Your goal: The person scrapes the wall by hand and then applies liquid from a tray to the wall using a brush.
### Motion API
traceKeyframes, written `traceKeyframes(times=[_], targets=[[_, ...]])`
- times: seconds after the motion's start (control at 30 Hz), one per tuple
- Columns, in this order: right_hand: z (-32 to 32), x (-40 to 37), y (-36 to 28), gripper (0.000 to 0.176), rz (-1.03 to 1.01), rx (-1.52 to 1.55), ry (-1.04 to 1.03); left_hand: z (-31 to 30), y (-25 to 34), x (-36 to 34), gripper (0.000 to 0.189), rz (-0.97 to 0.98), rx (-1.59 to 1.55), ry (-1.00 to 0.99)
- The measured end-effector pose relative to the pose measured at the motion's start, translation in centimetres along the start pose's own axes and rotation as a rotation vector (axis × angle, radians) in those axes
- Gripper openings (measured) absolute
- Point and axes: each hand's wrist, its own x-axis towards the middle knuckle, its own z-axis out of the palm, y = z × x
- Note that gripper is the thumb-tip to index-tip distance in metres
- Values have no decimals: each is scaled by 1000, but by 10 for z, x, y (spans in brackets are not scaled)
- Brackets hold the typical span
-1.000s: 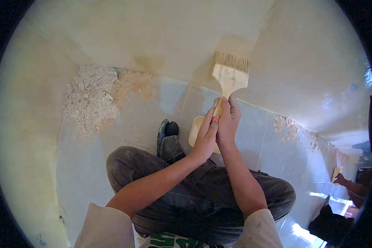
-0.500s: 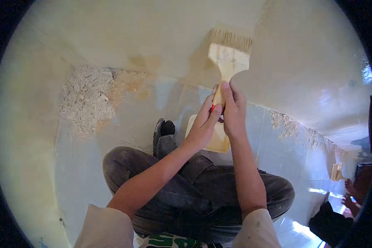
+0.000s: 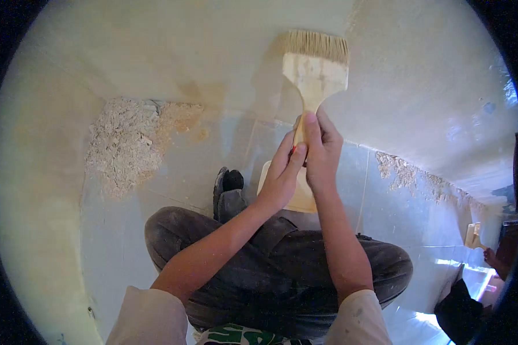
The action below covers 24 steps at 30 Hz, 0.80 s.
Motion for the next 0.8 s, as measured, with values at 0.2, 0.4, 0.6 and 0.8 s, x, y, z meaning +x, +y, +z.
traceKeyframes(times=[0.2,0.4,0.6,0.8], targets=[[-8,1,21,30,182,19,-24,-5,-22,10,38,-163,-250,8],[-10,-13,54,32,259,-93,-43,-10,-45,-2,38,-362,-291,148],[-12,-25,60,32,47,-222,54,-1,-47,-17,40,-350,-320,156],[-10,-15,49,26,-34,-150,98,-1,-30,-8,38,-268,-387,47]])
